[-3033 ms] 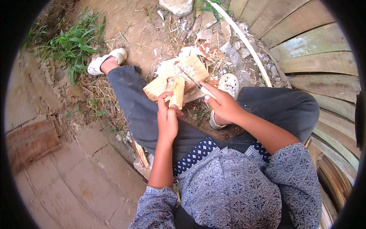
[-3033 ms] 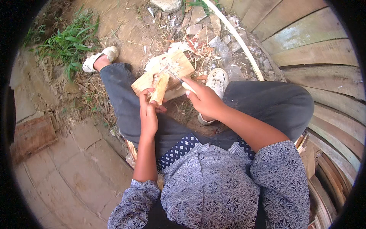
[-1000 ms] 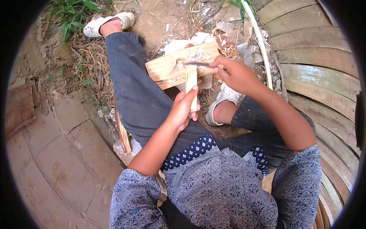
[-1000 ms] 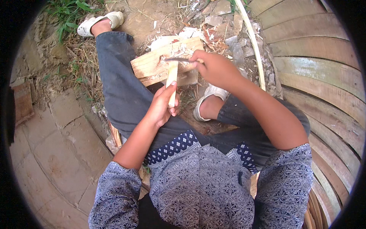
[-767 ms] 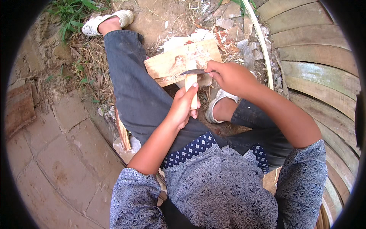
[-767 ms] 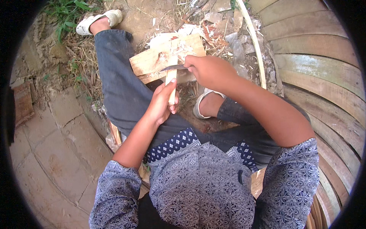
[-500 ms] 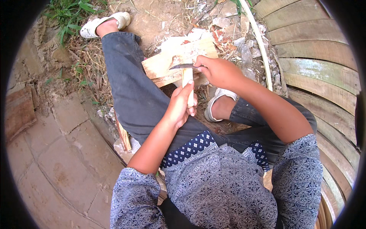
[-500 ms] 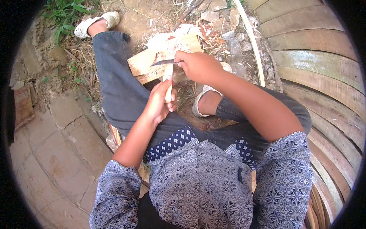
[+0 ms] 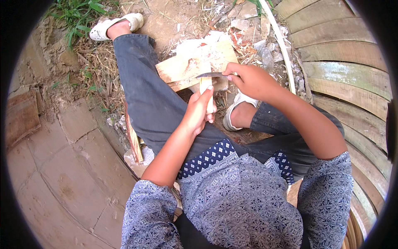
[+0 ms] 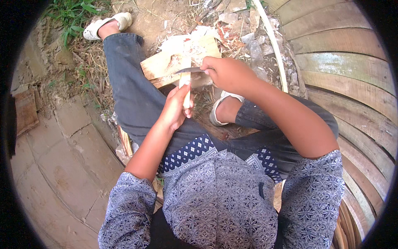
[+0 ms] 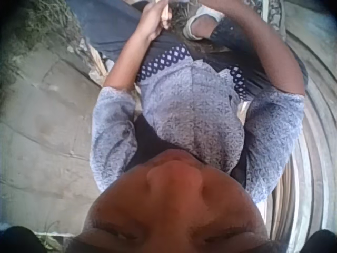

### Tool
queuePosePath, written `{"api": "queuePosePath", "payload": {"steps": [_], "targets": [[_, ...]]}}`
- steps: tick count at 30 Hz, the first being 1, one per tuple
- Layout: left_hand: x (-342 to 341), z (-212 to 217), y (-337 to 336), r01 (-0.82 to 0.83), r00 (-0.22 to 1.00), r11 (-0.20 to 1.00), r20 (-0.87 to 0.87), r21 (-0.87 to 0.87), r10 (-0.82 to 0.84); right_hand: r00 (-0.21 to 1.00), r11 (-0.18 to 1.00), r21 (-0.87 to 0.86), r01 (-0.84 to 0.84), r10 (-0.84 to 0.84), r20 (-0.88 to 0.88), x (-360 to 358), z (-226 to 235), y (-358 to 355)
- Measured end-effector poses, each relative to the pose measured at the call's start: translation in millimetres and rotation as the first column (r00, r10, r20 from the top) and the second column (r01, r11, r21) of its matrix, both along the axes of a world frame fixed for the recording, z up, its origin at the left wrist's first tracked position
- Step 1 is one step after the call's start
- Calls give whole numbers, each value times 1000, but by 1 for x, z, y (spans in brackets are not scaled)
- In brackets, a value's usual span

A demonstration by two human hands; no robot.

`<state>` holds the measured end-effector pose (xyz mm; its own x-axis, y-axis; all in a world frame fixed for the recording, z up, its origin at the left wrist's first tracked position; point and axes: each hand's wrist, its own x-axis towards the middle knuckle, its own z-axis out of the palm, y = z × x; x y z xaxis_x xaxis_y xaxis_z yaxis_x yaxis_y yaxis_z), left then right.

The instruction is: The person sits on the ground and uses a knife to shave and shape a small piece of wood. They then switch to a hand saw to cut a long, thin strip of wood, and finally return to using the knife to refine the edges of the wood pieces.

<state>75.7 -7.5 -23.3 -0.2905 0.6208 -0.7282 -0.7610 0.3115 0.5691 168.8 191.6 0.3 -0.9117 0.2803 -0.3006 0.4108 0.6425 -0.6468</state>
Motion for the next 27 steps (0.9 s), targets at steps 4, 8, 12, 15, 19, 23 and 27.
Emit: {"api": "queuePosePath", "payload": {"steps": [4,8,12,15,19,23,27], "targets": [[1,0,-2,3,1000,1000,-1,7,-3,999,998,64,-28,25,36,5,8,-3],[4,1,2,25,998,999,-64,-40,-28,995,994,107,1,-12,99,-2,16,-7],[3,-1,3,36,997,999,-67,-31,-38,997,992,125,-4,-5,73,-7,3,-4],[4,2,5,28,998,999,-57,-34,-30,997,990,138,11,-21,76,-11,-4,-4],[5,-2,4,5,999,1000,-33,-6,-5,998,989,147,20,-27,49,-16,-12,-5],[11,0,9,-23,1000,1000,-17,-14,23,990,986,166,31,-53,131,-19,-5,-9],[18,1,17,-89,996,996,-25,-18,89,989,980,188,60,-84,123,-23,-6,-14]]}}
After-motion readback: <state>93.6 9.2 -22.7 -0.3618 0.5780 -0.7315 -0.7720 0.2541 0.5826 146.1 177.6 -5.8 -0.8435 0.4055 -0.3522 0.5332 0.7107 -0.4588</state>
